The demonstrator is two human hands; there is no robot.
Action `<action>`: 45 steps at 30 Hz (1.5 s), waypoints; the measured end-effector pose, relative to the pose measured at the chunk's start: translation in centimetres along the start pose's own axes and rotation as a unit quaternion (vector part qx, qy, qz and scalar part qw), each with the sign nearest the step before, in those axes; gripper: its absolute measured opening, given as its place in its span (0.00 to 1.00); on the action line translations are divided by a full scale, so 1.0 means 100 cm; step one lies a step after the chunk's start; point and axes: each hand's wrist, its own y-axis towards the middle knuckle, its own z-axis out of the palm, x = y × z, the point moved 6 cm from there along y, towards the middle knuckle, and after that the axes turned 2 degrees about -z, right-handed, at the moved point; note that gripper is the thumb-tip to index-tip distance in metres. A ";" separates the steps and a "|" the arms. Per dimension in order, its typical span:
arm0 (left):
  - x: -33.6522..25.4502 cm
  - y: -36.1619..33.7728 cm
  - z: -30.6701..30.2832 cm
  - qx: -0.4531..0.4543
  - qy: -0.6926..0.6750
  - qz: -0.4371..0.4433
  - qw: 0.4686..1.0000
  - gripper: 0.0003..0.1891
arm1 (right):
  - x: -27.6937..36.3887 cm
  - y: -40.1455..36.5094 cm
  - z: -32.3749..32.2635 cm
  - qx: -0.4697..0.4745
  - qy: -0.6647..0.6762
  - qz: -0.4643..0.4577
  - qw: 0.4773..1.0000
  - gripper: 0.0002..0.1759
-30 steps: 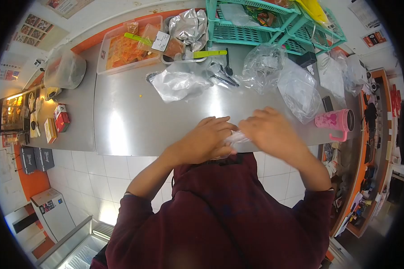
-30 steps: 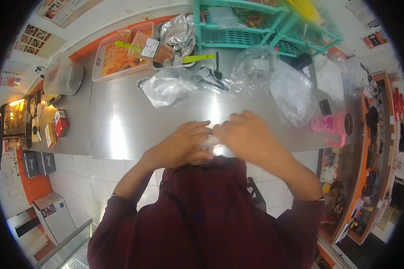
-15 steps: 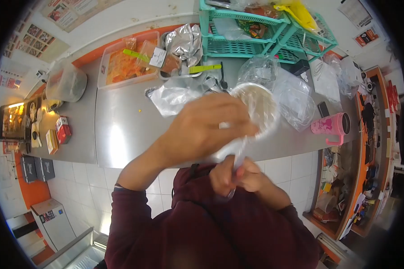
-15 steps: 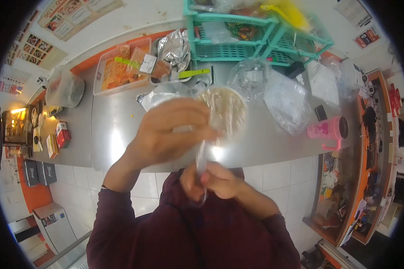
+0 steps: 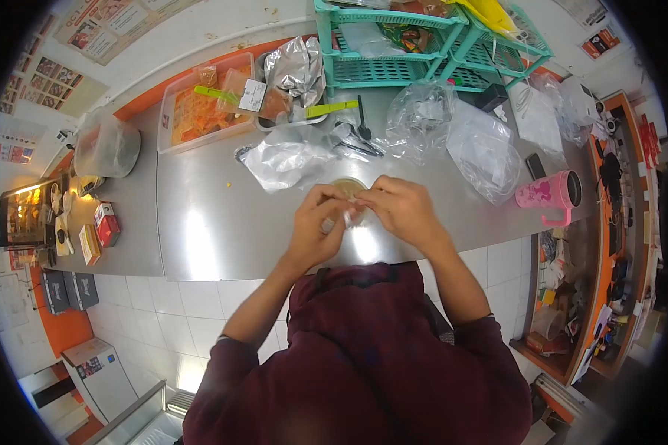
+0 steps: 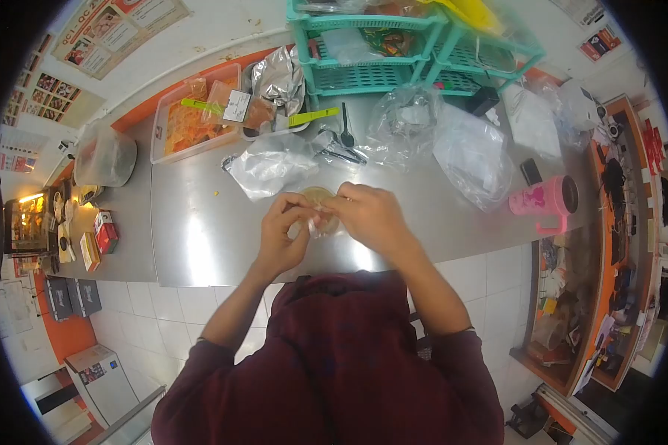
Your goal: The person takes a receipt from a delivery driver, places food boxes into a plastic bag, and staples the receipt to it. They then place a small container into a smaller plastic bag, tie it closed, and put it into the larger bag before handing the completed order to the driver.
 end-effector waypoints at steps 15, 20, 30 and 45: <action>0.081 -0.059 0.065 -0.064 0.116 -0.066 0.989 0.11 | -0.012 -0.091 0.059 -0.022 0.139 0.252 0.957 0.16; 0.067 -0.051 0.079 -0.040 0.026 -0.120 0.992 0.09 | -0.028 -0.116 0.081 -0.149 0.189 0.272 0.932 0.13; 0.077 -0.060 0.099 -0.113 -0.115 -0.218 0.963 0.07 | -0.049 -0.135 0.097 -0.244 0.277 0.402 0.838 0.08; 0.099 -0.036 0.096 0.017 0.123 -0.150 0.981 0.08 | -0.059 -0.117 0.086 -0.223 0.229 0.378 0.869 0.08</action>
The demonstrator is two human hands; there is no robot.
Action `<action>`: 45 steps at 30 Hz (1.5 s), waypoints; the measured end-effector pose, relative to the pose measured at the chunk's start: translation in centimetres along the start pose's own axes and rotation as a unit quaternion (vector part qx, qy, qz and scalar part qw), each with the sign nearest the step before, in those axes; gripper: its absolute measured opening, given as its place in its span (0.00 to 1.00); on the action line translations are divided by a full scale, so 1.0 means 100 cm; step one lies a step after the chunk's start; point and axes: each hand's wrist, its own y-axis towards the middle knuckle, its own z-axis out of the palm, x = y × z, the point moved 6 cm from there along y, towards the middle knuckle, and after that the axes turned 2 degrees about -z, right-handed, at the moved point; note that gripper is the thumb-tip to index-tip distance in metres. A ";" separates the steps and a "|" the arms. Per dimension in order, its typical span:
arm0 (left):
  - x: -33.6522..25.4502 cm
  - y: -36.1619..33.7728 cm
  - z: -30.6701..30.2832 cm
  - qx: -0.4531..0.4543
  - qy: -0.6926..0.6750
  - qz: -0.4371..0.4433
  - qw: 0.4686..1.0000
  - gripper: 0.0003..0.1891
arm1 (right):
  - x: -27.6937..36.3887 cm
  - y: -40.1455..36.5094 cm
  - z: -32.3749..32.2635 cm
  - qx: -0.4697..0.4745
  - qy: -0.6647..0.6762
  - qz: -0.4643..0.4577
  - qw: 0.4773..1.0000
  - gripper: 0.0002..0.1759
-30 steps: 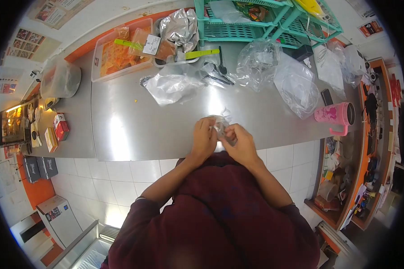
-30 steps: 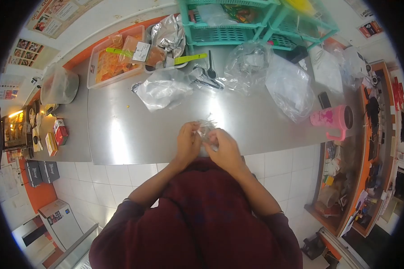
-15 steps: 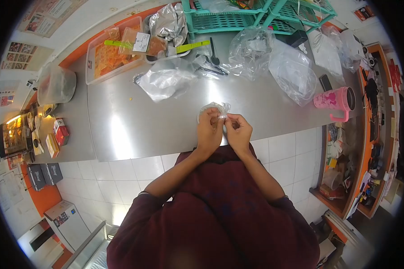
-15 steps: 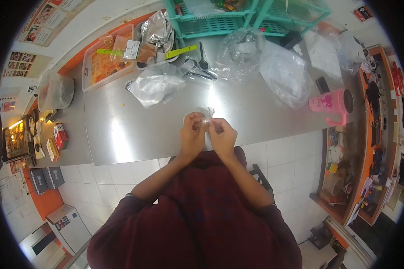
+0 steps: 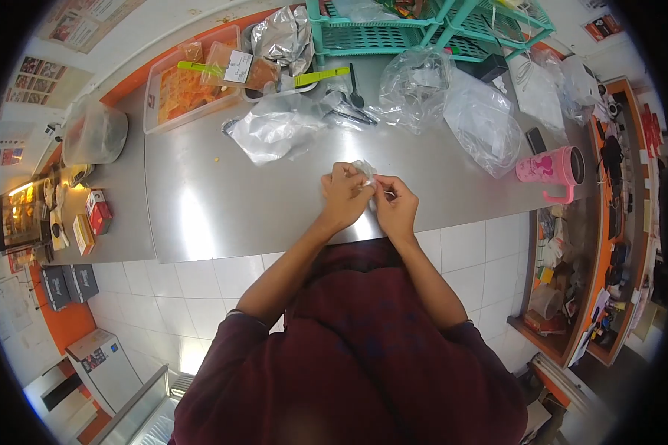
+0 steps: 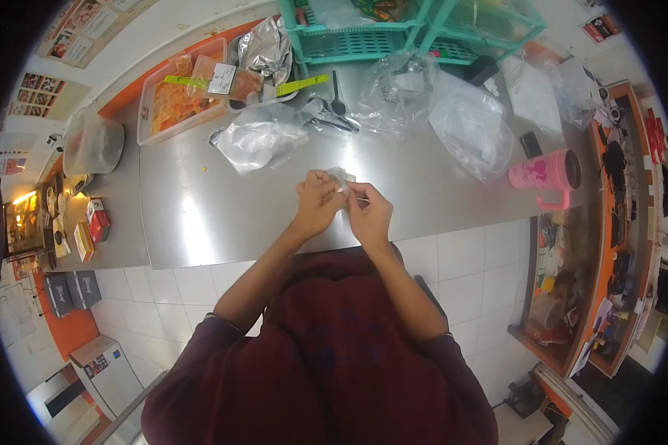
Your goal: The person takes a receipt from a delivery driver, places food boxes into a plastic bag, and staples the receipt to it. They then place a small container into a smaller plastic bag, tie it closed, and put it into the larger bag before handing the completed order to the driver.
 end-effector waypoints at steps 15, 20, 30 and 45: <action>-0.003 0.017 0.012 -0.014 -0.100 -0.062 0.993 0.27 | -0.025 0.021 -0.005 -0.041 0.026 0.005 0.999 0.06; 0.017 0.039 0.024 0.123 -0.163 -0.072 0.976 0.21 | -0.029 0.028 -0.004 0.010 0.054 0.006 0.998 0.07; -0.007 0.060 0.010 0.200 -0.144 -0.075 0.966 0.21 | -0.016 0.022 -0.009 0.070 0.192 0.204 0.957 0.12; -0.027 0.069 -0.005 0.118 -0.052 0.061 0.990 0.14 | -0.026 0.005 -0.016 -0.103 0.020 -0.011 0.994 0.08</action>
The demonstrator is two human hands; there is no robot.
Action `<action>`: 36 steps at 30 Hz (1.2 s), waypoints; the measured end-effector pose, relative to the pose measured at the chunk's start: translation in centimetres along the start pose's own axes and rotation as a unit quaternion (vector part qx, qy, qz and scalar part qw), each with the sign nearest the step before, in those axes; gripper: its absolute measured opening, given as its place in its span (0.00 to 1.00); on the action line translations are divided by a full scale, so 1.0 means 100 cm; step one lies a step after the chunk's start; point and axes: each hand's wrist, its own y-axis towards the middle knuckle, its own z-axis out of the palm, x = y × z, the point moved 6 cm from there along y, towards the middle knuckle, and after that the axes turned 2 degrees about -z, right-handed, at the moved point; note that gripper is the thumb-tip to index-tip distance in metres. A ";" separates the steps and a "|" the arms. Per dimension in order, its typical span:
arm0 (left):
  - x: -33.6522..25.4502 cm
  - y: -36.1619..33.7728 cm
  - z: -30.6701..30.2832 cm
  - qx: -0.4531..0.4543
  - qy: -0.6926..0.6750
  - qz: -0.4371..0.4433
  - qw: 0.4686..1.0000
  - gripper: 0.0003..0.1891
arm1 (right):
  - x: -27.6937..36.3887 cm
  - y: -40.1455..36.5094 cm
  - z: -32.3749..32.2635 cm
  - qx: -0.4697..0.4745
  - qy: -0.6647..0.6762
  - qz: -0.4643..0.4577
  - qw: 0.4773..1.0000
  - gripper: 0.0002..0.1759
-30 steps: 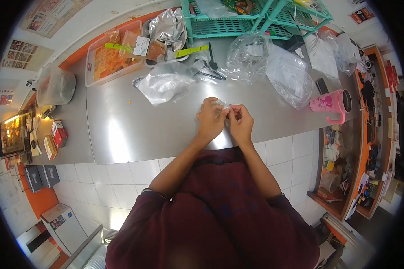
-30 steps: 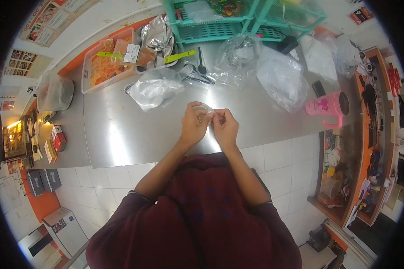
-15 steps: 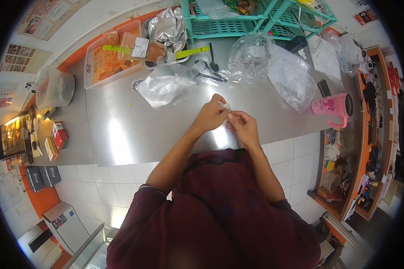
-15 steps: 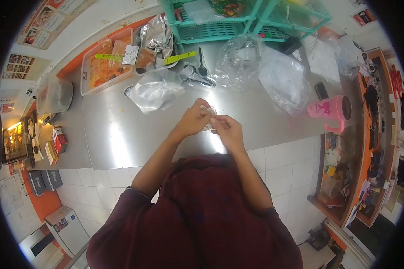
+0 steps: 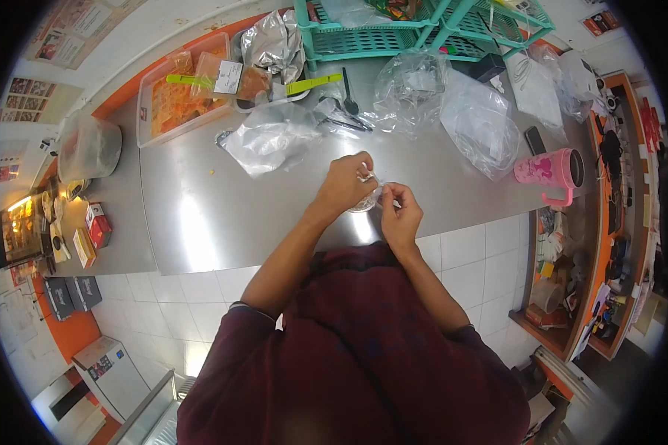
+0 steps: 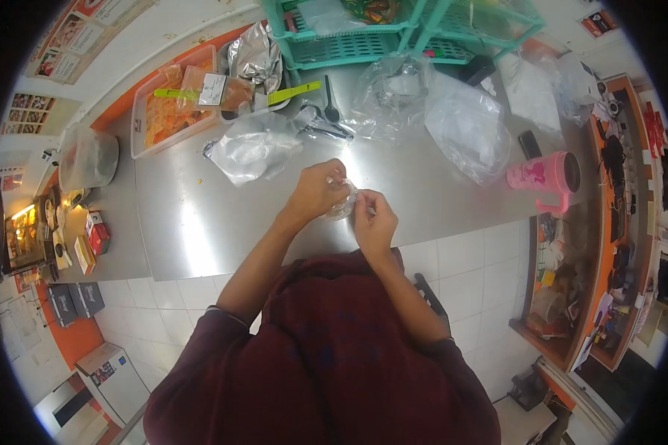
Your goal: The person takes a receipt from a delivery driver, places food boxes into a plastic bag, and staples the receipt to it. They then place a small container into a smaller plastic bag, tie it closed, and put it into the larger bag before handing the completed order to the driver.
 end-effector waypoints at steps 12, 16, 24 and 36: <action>-0.013 -0.033 0.015 -0.022 0.008 0.122 0.992 0.09 | 0.033 0.017 0.001 0.031 0.041 -0.009 0.999 0.10; -0.010 -0.035 0.023 -0.030 0.051 0.061 0.996 0.08 | 0.029 0.023 0.004 0.052 0.099 -0.014 0.994 0.09; -0.014 -0.053 0.030 -0.073 0.205 0.096 0.971 0.10 | 0.032 0.012 0.001 0.024 0.085 -0.052 0.995 0.08; 0.006 -0.064 -0.019 -0.099 0.200 -0.046 0.974 0.13 | 0.046 0.110 -0.041 0.176 0.045 -0.158 0.971 0.12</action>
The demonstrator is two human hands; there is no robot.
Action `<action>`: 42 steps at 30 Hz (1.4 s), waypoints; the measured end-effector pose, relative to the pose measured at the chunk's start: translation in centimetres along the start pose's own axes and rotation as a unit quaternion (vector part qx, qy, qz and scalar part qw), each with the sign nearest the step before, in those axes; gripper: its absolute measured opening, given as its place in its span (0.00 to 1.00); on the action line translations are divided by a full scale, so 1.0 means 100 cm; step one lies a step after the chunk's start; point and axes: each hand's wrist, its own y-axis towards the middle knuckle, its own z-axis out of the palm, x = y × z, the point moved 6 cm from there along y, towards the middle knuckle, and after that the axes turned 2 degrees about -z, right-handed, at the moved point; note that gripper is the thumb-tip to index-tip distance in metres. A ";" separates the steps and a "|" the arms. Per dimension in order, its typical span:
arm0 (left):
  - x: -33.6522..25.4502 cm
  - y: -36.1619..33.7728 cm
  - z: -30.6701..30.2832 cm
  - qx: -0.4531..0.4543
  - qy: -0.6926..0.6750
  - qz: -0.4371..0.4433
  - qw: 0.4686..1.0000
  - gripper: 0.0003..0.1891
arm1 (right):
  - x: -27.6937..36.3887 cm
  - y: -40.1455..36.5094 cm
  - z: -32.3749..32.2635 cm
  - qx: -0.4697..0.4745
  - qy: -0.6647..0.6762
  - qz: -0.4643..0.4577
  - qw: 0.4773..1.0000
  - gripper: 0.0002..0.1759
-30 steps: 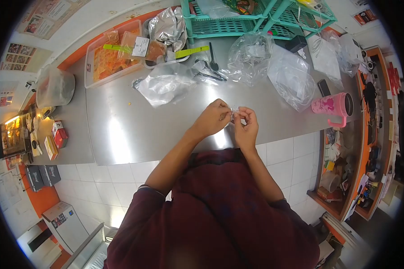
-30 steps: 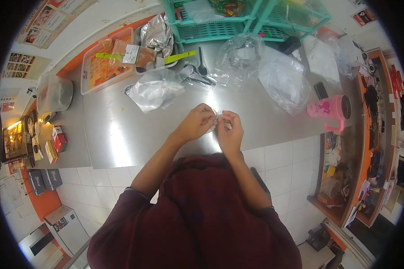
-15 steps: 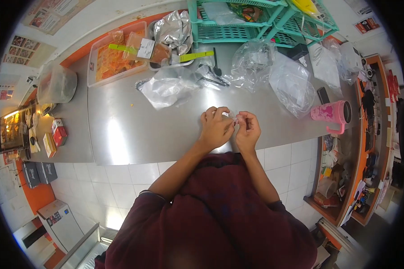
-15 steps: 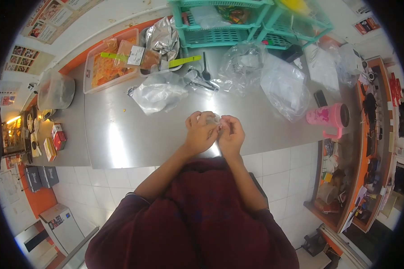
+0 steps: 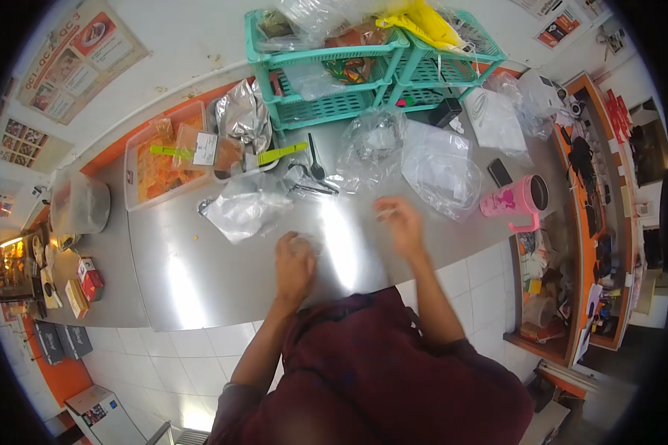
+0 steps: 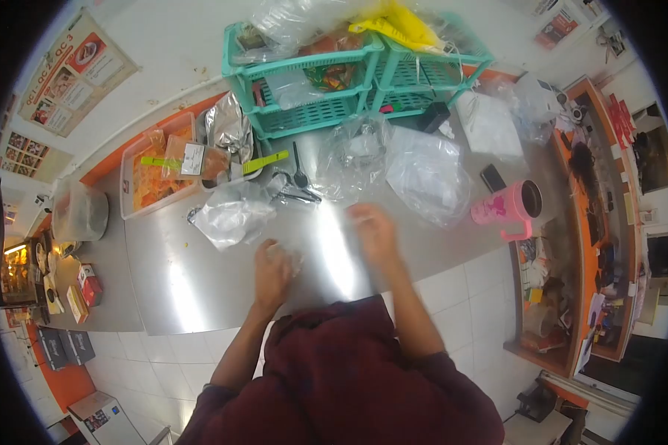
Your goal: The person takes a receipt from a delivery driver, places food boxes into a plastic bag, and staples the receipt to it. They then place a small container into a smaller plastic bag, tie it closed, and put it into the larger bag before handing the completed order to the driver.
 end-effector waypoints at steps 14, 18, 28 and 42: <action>0.147 -0.003 -0.108 -0.146 0.063 -0.187 0.969 0.24 | -0.174 0.037 -0.187 -0.194 -0.519 0.073 0.830 0.10; 0.096 -0.004 -0.106 -0.324 0.290 -0.214 0.874 0.28 | -0.182 0.028 -0.188 -0.233 -0.473 0.043 0.848 0.08; -0.223 0.187 0.196 0.069 -0.192 0.209 0.956 0.33 | -0.079 0.088 -0.201 -0.011 -0.471 0.041 0.881 0.10; -0.246 0.221 0.257 0.384 -0.286 0.061 0.876 0.43 | 0.126 0.045 -0.283 -0.513 0.174 0.138 0.829 0.18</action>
